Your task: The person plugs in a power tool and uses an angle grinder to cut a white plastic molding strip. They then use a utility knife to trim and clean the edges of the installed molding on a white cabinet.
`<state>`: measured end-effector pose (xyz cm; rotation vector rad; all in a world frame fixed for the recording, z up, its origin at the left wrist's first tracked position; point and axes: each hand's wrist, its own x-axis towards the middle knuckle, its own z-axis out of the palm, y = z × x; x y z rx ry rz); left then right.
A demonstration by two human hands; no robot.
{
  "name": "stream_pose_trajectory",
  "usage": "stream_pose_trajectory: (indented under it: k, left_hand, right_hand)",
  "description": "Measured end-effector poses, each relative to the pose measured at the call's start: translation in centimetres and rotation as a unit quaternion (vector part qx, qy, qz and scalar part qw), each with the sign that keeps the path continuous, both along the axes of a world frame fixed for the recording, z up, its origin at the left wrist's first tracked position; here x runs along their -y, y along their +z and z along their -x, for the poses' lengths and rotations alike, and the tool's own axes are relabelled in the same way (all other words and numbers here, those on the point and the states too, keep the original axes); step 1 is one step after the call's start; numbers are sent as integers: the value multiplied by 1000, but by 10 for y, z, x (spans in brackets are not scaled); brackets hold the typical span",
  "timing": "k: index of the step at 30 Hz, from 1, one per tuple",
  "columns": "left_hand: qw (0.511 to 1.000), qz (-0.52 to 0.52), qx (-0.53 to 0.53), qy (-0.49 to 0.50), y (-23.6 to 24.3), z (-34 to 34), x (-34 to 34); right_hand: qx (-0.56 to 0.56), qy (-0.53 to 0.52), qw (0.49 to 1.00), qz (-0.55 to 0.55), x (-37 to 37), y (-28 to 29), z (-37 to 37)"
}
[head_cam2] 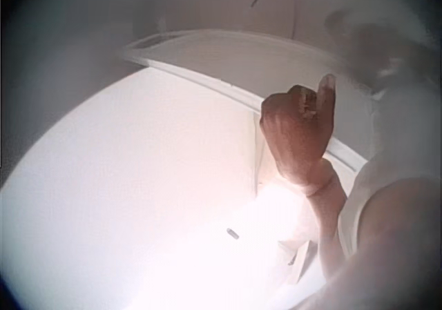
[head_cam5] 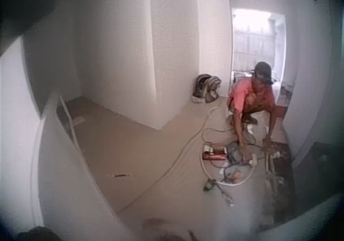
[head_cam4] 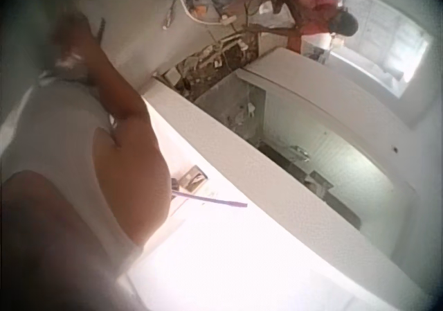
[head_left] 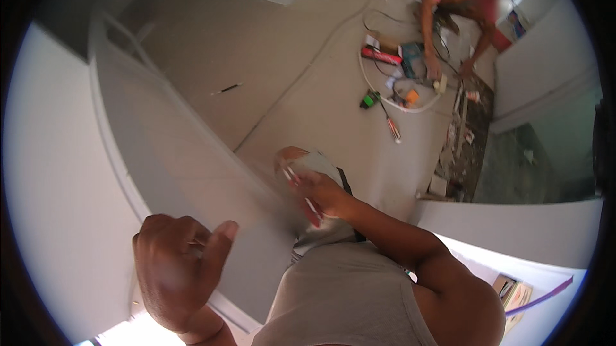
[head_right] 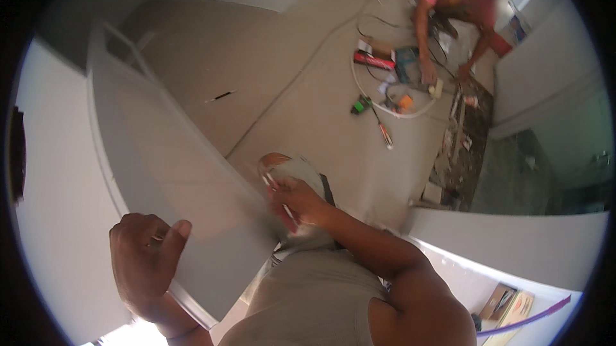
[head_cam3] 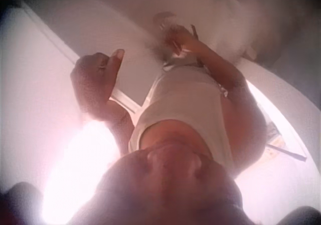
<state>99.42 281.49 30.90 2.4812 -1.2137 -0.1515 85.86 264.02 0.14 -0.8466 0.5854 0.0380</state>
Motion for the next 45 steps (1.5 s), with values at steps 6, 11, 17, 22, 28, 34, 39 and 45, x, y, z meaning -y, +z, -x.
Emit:
stream_pose_trajectory:
  k: [6,11,17,22,28,34,39,45]
  left_hand:
    - [981,-184,49,33,-13,4,21]
    - [972,-216,86,-39,-5,-4,4]
    - [994,-110,-20,14,-2,-4,9]
    - [996,-62,-60,33,-3,0,8]
    - [966,-176,-84,169,0,7,20]
    - [973,6,-112,204,-11,1,18]
    - [972,23,-49,229,-12,9,22]
    - [992,26,-11,124,-16,-4,-6]
  right_hand:
    - [144,-48,988,-5,-1,103,-29]
    - [374,-34,927,-11,-29,171,-66]
    - [283,-79,887,356,-36,191,-83]
    - [306,-52,853,420,-36,193,-89]
    - [326,-20,857,400,-35,167,-78]
    - [79,-28,913,399,9,24,-7]
    - [-300,-171,856,385,73,-103,139]
    - [-507,53,793,332,96,-116,324]
